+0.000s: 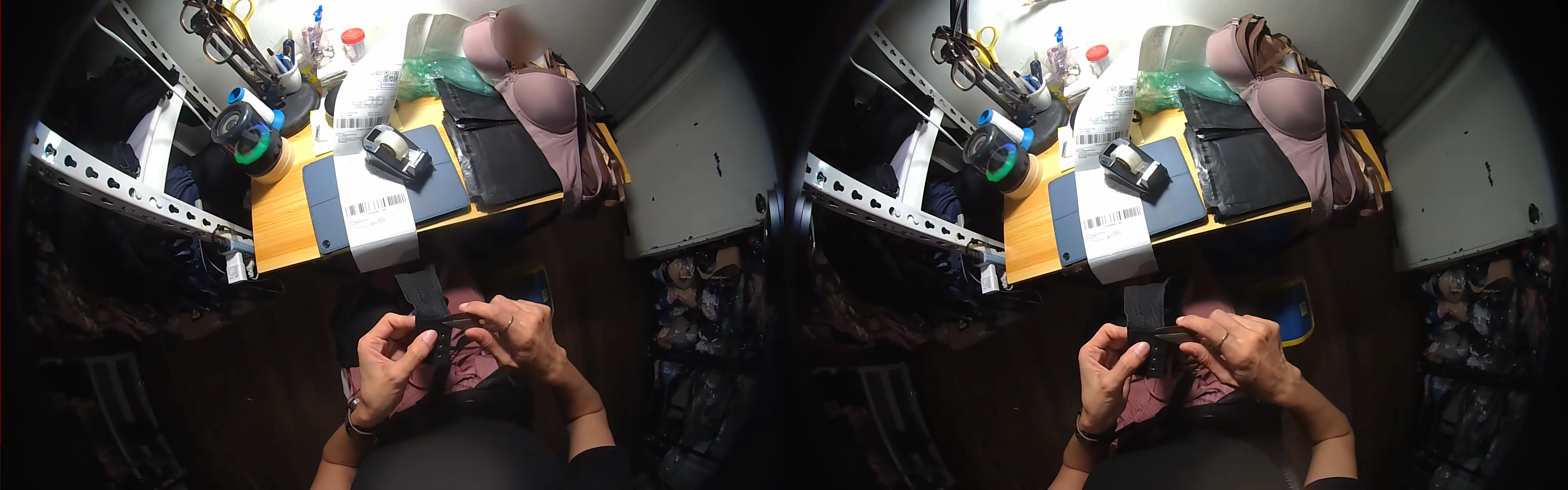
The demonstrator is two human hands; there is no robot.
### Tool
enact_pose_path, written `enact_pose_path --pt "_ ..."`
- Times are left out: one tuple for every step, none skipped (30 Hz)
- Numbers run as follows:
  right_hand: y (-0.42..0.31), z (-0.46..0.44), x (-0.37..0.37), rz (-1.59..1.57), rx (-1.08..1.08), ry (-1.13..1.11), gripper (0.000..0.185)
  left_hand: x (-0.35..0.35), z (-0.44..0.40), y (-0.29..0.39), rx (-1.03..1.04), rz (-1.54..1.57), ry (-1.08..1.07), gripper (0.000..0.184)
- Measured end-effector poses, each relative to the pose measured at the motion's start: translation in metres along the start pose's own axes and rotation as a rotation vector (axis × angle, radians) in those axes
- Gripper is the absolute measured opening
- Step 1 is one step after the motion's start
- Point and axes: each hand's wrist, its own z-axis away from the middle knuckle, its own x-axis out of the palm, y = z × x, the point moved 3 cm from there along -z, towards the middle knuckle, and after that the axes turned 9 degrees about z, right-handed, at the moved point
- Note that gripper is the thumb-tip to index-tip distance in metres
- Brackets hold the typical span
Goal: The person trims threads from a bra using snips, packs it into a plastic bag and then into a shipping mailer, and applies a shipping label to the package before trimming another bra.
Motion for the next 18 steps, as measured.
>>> enact_pose_path --pt "0.0001 -0.0003 -0.0007 0.009 -0.023 0.006 0.032 0.0001 0.0001 0.0 -0.009 0.017 -0.023 0.015" --pt "-0.0006 -0.0009 -0.0024 0.009 -0.025 0.006 0.032 0.0011 -0.0002 0.0014 -0.008 0.017 -0.023 0.015" --pt "-0.0022 -0.0019 -0.0047 0.027 -0.031 -0.017 0.032 0.0031 -0.0006 0.0033 -0.03 0.049 -0.02 0.014" --pt "-0.0032 -0.0024 -0.0055 0.044 -0.038 -0.04 0.031 0.004 -0.0006 0.004 -0.052 0.082 -0.015 0.014" --pt "-0.0031 -0.0029 -0.0055 0.043 -0.039 -0.041 0.031 0.0034 -0.0009 0.004 -0.051 0.082 -0.014 0.014" --pt "-0.0022 -0.0035 -0.0055 0.014 -0.021 -0.045 0.031 0.003 -0.0016 0.0036 -0.046 0.083 -0.024 0.013" --pt "-0.0012 -0.0038 -0.0057 -0.014 -0.003 -0.05 0.031 0.003 -0.0022 0.0034 -0.041 0.085 -0.034 0.013" --pt "-0.001 -0.0036 -0.0057 -0.014 -0.003 -0.05 0.031 0.0028 -0.0023 0.0035 -0.041 0.086 -0.034 0.013" --pt "-0.0007 -0.0031 -0.0051 -0.025 -0.001 -0.056 0.031 0.0023 -0.0022 0.0036 -0.051 0.094 -0.035 0.013" --pt "-0.0003 -0.0028 -0.0046 -0.036 0.002 -0.061 0.031 0.002 -0.0021 0.0037 -0.061 0.102 -0.036 0.013" --pt "0.0002 -0.003 -0.0044 -0.036 0.001 -0.06 0.031 0.0021 -0.0022 0.0036 -0.06 0.102 -0.036 0.013" --pt "0.0004 -0.0032 -0.0046 -0.017 -0.014 -0.051 0.03 0.0022 -0.0022 0.0033 -0.063 0.106 -0.034 0.013" --pt "0.0005 -0.0033 -0.005 0.003 -0.029 -0.042 0.03 0.0023 -0.0021 0.0028 -0.067 0.11 -0.031 0.013" --pt "0.0006 -0.0037 -0.0061 0.003 -0.028 -0.041 0.03 0.0025 -0.0021 0.0025 -0.067 0.109 -0.032 0.013" --pt "0.0 -0.0045 -0.0076 0.034 -0.042 -0.054 0.029 0.0024 -0.0023 0.0021 -0.072 0.117 -0.022 0.013" --pt "-0.0004 -0.0052 -0.0086 0.064 -0.056 -0.068 0.029 0.0023 -0.0024 0.0017 -0.077 0.125 -0.012 0.012" --pt "-0.0003 -0.0057 -0.0091 0.064 -0.054 -0.068 0.029 0.0022 -0.0024 0.0018 -0.078 0.125 -0.012 0.012" --pt "-0.0001 -0.0064 -0.0094 0.057 -0.053 -0.073 0.027 0.0022 -0.0024 0.0019 -0.085 0.126 -0.011 0.012"
